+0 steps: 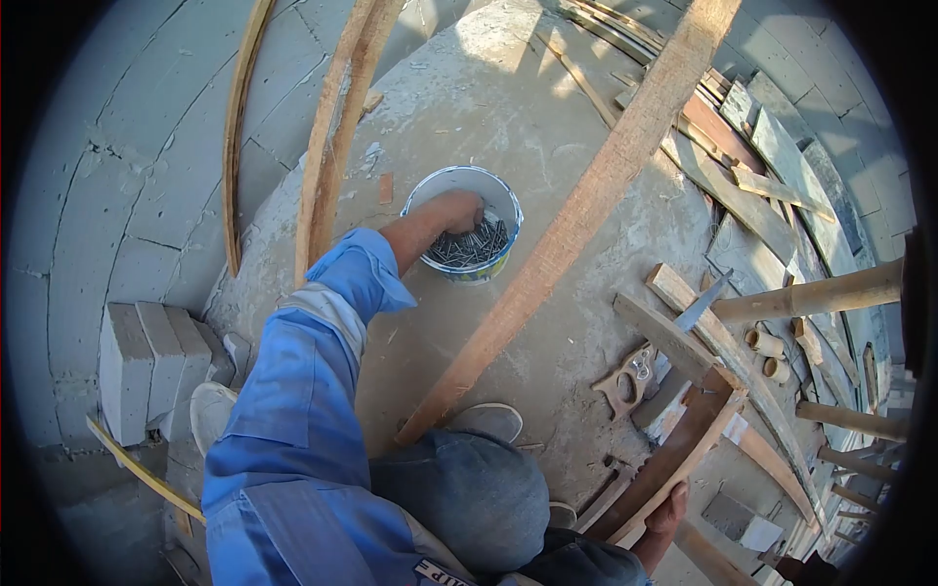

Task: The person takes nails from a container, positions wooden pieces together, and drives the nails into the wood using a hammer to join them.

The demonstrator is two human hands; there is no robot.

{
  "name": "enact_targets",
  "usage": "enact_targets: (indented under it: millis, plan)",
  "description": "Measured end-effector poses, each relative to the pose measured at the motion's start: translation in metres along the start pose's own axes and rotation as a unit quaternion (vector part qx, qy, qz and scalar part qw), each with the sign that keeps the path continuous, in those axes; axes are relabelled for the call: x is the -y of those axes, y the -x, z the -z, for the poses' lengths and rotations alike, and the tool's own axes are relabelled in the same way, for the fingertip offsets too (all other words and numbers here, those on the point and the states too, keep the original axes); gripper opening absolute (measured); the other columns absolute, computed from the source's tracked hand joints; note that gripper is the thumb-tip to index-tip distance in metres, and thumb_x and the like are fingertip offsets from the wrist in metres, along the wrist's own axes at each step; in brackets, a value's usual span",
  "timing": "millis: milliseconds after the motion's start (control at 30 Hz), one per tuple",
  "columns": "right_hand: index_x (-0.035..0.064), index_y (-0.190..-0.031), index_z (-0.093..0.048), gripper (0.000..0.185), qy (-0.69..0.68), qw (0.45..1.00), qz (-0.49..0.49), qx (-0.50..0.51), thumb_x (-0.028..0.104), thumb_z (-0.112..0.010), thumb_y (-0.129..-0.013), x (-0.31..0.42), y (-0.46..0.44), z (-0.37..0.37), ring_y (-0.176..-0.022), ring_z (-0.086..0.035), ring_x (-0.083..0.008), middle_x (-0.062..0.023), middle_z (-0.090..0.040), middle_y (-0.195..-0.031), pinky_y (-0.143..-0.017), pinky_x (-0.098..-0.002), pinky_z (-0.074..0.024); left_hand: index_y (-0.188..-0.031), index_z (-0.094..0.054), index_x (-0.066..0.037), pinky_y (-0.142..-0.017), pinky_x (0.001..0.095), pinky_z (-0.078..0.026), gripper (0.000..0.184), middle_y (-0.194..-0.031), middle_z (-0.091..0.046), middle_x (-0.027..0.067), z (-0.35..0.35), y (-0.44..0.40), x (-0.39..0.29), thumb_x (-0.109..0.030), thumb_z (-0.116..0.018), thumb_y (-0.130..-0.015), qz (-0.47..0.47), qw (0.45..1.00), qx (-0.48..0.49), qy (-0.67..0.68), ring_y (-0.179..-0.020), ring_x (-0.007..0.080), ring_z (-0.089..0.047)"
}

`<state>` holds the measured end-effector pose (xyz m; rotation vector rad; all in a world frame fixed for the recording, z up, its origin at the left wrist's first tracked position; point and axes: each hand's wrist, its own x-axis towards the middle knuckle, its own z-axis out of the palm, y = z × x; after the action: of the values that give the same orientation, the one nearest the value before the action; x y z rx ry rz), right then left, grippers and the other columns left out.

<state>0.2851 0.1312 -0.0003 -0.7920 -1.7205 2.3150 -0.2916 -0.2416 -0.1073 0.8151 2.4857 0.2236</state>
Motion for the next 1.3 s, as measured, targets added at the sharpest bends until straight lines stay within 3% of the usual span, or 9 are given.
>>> enact_targets:
  millis: [200, 433, 633, 833, 967, 1133, 1200, 1267, 1300]
  plan:
    - [-0.0044, -0.133, -0.055, 0.068, 0.128, 0.991, 0.035, 0.032, 0.054, -0.061, -0.098, 0.044, -0.033, -0.006, -0.105, -0.066, -0.0256, -0.0172, -0.068, -0.117, -0.093, -0.0393, -0.051, -0.104, -0.08, -0.018, -0.085, 0.0451, -0.057, 0.024, -0.106, -0.077, 0.0134, -0.001, 0.009, -0.008, -0.009, -0.068, -0.085, -0.021, 0.999, 0.017, -0.031, -0.102, 0.0343, -0.073]
    - [-0.0035, -0.142, -0.047, 0.076, 0.137, 0.989, 0.058, 0.011, 0.056, -0.063, -0.097, 0.06, -0.043, -0.035, -0.096, -0.067, -0.0245, -0.0185, -0.067, -0.114, -0.083, -0.0369, -0.0554, -0.105, -0.079, -0.017, -0.088, 0.0469, -0.056, 0.021, -0.108, -0.076, 0.0136, -0.002, 0.007, -0.014, -0.015, -0.071, -0.085, -0.033, 0.995, 0.034, -0.082, -0.103, 0.0352, -0.072]
    - [-0.0036, -0.134, -0.053, 0.074, 0.16, 0.986, 0.039, -0.021, 0.058, -0.067, -0.094, 0.064, -0.041, -0.051, -0.096, -0.066, -0.0228, -0.0163, -0.068, -0.11, -0.083, -0.0359, -0.0533, -0.102, -0.078, -0.015, -0.086, 0.047, -0.055, 0.023, -0.106, -0.076, 0.0126, -0.003, 0.005, -0.016, -0.028, -0.077, -0.083, -0.016, 0.998, 0.057, 0.005, -0.099, 0.0332, -0.072]
    - [-0.0029, -0.131, -0.054, 0.071, 0.174, 0.984, 0.041, -0.019, 0.057, -0.066, -0.095, 0.063, -0.041, -0.049, -0.095, -0.066, -0.0219, -0.0147, -0.069, -0.107, -0.082, -0.036, -0.053, -0.102, -0.077, -0.014, -0.084, 0.0459, -0.054, 0.021, -0.101, -0.077, 0.0111, -0.007, -0.004, -0.01, -0.026, -0.072, -0.086, -0.07, 0.994, 0.013, 0.079, -0.097, 0.0334, -0.071]
    - [-0.0021, -0.139, -0.048, 0.074, 0.173, 0.984, 0.046, -0.012, 0.057, -0.064, -0.096, 0.059, -0.038, -0.047, -0.096, -0.068, -0.0236, -0.0174, -0.067, -0.114, -0.081, -0.0363, -0.0561, -0.096, -0.069, -0.005, -0.077, 0.0361, -0.055, 0.019, -0.095, -0.075, 0.0098, 0.017, 0.027, -0.012, -0.023, -0.067, -0.092, -0.024, 0.962, -0.08, 0.259, -0.086, 0.021, -0.071]
    - [-0.0022, -0.143, -0.045, 0.081, 0.138, 0.989, 0.053, -0.006, 0.059, -0.065, -0.094, 0.063, -0.039, -0.063, -0.099, -0.069, -0.0243, -0.019, -0.064, -0.122, -0.085, -0.0375, -0.0567, -0.103, -0.061, -0.009, -0.07, 0.0261, -0.055, 0.013, -0.094, -0.071, 0.0062, 0.059, 0.127, -0.053, -0.021, -0.062, -0.098, 0.078, 0.812, -0.129, 0.564, -0.076, 0.0112, -0.066]
    - [-0.0021, -0.15, -0.041, 0.082, 0.081, 0.995, 0.048, 0.017, 0.053, -0.066, -0.094, 0.059, -0.041, -0.058, -0.105, -0.068, -0.0275, -0.0193, -0.063, -0.125, -0.093, -0.0404, -0.0556, -0.102, -0.06, -0.011, -0.066, 0.0266, -0.055, 0.007, -0.092, -0.068, 0.0049, 0.064, 0.158, -0.063, -0.018, -0.06, -0.098, 0.04, 0.69, -0.154, 0.706, -0.073, 0.0112, -0.063]
    - [-0.004, -0.149, -0.041, 0.08, 0.065, 0.997, 0.047, 0.007, 0.051, -0.063, -0.095, 0.06, -0.041, -0.06, -0.108, -0.066, -0.0264, -0.0187, -0.064, -0.125, -0.097, -0.0409, -0.0529, -0.101, -0.058, -0.013, -0.064, 0.0264, -0.054, 0.006, -0.09, -0.065, 0.0038, 0.059, 0.175, -0.075, -0.016, -0.061, -0.097, -0.071, 0.529, -0.158, 0.831, -0.073, 0.0109, -0.061]
    - [-0.0044, -0.148, -0.043, 0.079, 0.082, 0.995, 0.054, 0.026, 0.052, -0.062, -0.096, 0.065, -0.042, -0.06, -0.108, -0.065, -0.025, -0.0172, -0.065, -0.122, -0.097, -0.0393, -0.0511, -0.099, -0.057, -0.013, -0.065, 0.0276, -0.055, 0.008, -0.09, -0.067, 0.0052, 0.059, 0.185, -0.091, -0.015, -0.063, -0.095, -0.106, 0.488, -0.137, 0.855, -0.073, 0.0119, -0.062]
